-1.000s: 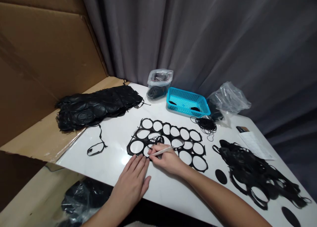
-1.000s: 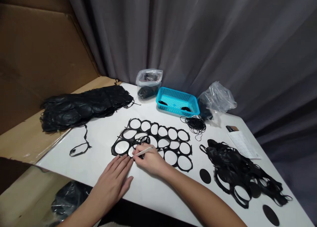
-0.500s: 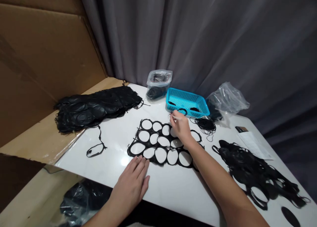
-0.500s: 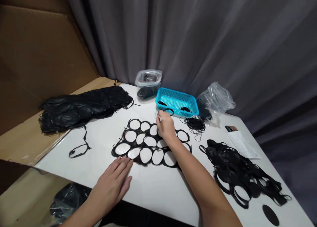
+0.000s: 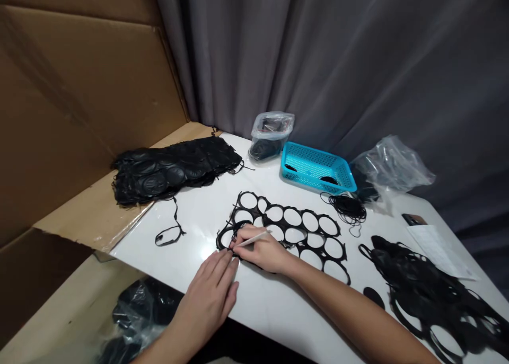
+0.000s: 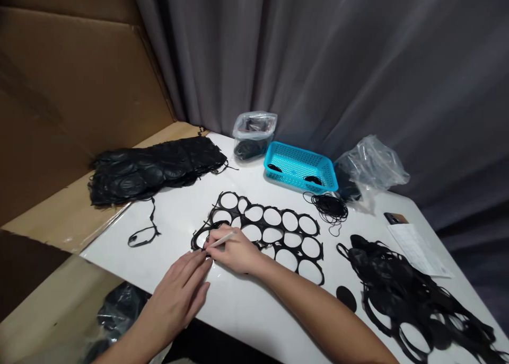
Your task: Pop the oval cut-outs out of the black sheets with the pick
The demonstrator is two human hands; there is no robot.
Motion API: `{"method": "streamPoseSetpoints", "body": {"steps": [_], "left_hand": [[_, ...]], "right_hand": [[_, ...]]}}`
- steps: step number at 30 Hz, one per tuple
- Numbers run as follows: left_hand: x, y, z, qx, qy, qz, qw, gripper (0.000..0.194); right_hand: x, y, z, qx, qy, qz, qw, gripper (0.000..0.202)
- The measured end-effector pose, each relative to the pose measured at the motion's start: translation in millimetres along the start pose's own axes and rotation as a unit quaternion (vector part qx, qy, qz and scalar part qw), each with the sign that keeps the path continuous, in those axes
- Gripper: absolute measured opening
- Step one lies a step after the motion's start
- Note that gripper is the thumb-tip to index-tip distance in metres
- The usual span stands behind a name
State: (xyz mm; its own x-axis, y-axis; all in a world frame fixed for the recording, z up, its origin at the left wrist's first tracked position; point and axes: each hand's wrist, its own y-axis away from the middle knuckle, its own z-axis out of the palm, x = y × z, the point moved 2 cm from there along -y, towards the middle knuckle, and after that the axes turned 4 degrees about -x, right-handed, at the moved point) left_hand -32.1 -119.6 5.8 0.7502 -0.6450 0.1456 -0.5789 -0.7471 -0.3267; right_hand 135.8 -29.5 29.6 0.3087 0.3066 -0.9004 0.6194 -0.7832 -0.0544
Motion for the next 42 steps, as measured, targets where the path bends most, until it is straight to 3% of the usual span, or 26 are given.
{"method": "streamPoseSetpoints", "body": {"steps": [14,20,21,23,25,27,30,34,37,39,42], "left_hand": [[0.8,1.1,1.7,0.001,0.009,-0.008,1.000,0.034],[0.1,1.1,1.0,0.013,0.007,-0.009,1.000,0.031],[-0.5,1.1,0.9,0.017,0.008,-0.008,1.000,0.031],[-1.8,0.7,0.5,0.023,0.009,-0.007,1.000,0.031],[-3.0,0.2,-0.6,0.025,0.010,-0.004,1.000,0.031],[-5.0,-0.6,-3.1,0.029,0.012,0.004,0.999,0.030],[-13.0,-6.5,-10.0,0.031,0.023,0.017,0.999,0.026],[-32.6,-40.5,-24.4,0.000,0.106,0.011,0.994,0.022],[-41.5,-90.9,-38.3,-0.021,0.238,-0.035,0.970,0.039],[-37.1,-130.8,-46.4,-0.062,0.352,-0.029,0.934,0.055],[-17.7,-187.6,-55.4,-0.150,0.533,0.035,0.832,0.069]], "right_hand": [[9.3,1.1,5.7,0.010,0.097,-0.093,0.991,0.015],[3.0,8.5,15.9,-0.030,0.318,-0.186,0.929,0.011],[3.5,5.7,12.3,-0.011,0.330,-0.189,0.925,0.011],[6.0,-3.6,-7.4,0.082,0.309,-0.169,0.932,0.015],[9.8,-12.2,-42.0,0.222,0.260,-0.109,0.933,0.022],[12.2,-14.2,-80.7,0.335,0.226,-0.036,0.914,0.025],[8.4,-3.2,-123.1,0.392,0.177,0.018,0.903,0.024],[-2.6,19.0,-133.7,0.294,-0.084,0.093,0.948,0.030],[-20.1,30.6,-127.4,0.219,-0.284,0.098,0.928,0.040],[-34.7,36.6,-127.5,0.195,-0.346,0.077,0.915,0.043],[-52.4,45.8,-134.7,0.187,-0.387,0.041,0.902,0.041]]}}
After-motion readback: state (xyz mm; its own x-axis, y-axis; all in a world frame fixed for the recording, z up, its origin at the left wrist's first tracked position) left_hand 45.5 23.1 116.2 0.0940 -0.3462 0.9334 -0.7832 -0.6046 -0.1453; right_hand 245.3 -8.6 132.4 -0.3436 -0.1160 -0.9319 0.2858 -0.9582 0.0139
